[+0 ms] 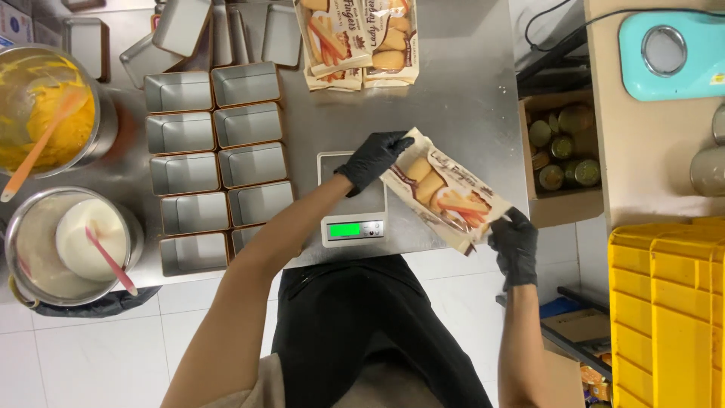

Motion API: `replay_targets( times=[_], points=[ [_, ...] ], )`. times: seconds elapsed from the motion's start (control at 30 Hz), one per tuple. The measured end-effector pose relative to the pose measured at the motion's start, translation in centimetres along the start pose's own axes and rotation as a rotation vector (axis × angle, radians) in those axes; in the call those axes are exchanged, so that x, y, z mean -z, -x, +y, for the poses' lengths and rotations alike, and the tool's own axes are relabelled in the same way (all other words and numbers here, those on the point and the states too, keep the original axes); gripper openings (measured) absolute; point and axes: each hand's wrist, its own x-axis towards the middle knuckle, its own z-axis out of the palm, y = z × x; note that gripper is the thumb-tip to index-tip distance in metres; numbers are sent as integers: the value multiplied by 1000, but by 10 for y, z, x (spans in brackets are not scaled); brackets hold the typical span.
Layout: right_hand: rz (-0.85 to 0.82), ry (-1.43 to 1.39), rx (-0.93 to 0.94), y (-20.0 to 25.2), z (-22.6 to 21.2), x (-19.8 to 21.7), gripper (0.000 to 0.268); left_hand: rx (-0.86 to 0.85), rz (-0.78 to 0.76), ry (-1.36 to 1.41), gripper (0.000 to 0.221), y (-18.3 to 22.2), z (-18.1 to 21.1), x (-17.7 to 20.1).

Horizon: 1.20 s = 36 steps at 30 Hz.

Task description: Organizing metal tins on a production table and dipping ladyfingers into a liquid mixture for tiramisu preparation.

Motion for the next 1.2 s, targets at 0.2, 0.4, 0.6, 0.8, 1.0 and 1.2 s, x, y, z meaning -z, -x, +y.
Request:
replay_targets(
  times=[0.2, 0.4, 0.6, 0.8, 1.0, 1.2],
  points=[
    [-128, -110, -11, -20, 21, -48, 29, 117, 19, -216, 32, 23, -23, 63],
    [-157, -51, -41, -38, 10, -79, 29, 235, 99, -269, 34, 46, -33, 116],
    [-224, -82, -11, -45, 15, -82, 30, 471, 79, -221, 34, 50, 1, 134],
    [-194, -31, 31, -46, 19, -81, 29, 380, 103, -118, 33, 51, -9, 131],
    [-174, -6, -12, -39, 2, -80, 29, 433, 117, -41, 32, 55, 18, 140],
    [-215, -68, 2, -39, -21, -92, 29, 429, 131, -105, 32, 57, 30, 167]
  ],
)
